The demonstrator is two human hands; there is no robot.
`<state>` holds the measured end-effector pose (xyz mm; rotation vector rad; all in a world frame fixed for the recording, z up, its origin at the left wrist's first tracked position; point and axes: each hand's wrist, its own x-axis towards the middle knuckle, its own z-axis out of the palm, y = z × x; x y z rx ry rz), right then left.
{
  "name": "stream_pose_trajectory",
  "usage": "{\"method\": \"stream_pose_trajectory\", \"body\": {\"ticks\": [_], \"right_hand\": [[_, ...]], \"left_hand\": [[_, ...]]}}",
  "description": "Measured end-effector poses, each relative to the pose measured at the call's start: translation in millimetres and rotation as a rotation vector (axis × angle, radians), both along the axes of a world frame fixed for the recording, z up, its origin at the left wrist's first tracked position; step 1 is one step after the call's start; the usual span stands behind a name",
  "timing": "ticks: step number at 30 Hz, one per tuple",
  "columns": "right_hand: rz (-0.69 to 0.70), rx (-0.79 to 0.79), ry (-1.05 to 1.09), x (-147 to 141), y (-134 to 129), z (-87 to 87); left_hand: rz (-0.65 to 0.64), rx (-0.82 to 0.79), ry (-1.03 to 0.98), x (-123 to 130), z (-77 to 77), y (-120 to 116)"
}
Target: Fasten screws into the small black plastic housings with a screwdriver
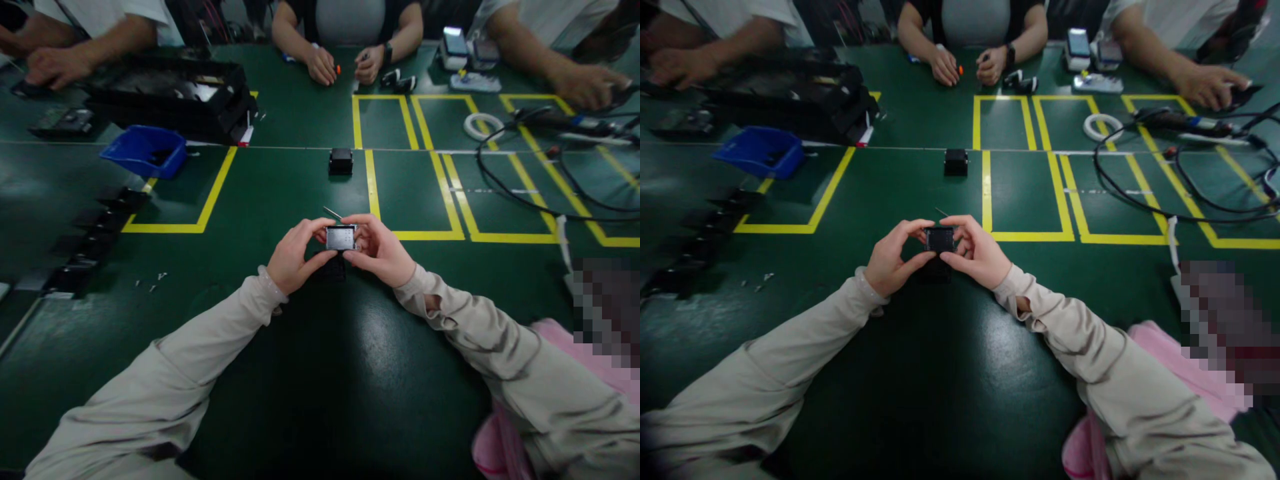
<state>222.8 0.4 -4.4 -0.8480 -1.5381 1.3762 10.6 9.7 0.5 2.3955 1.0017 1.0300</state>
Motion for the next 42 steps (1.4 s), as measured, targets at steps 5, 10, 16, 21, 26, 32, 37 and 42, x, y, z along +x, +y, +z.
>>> {"method": "stream_pose_trajectory", "body": {"ticks": [5,10,16,21,26,32,37,42], "right_hand": [[-0.001,-0.048,-0.016,-0.4,-0.2,0.9],[0.049,-0.158,0.000,0.4,-0.8,5.4],[0.029,-0.092,-0.077,0.5,-2.3,3.3],[-0.231,0.446,-0.339,5.3,-1.7,-0.4],[-0.259,0.800,-0.613,8.6,-4.8,2.9],[-0.287,0.964,-0.727,8.4,-5.6,6.8],[-0.341,0.622,-0.508,10.8,2.6,0.8],[-0.243,0.090,-0.084,7.1,6.9,-4.3]], "left_hand": [[-0.002,-0.010,0.008,-1.4,1.7,0.0],[-0.009,0.018,0.000,-2.6,1.8,0.2],[0.018,0.011,-0.013,-0.6,3.2,-1.8],[0.076,-0.254,-0.190,1.7,6.6,-2.1],[0.022,-0.421,-0.288,5.9,8.7,-7.9],[-0.042,-0.424,-0.259,7.7,6.9,-17.5],[-0.006,-0.294,-0.122,-3.4,1.4,-13.3],[0.002,-0.255,0.215,-19.2,-0.6,-9.4]]}}
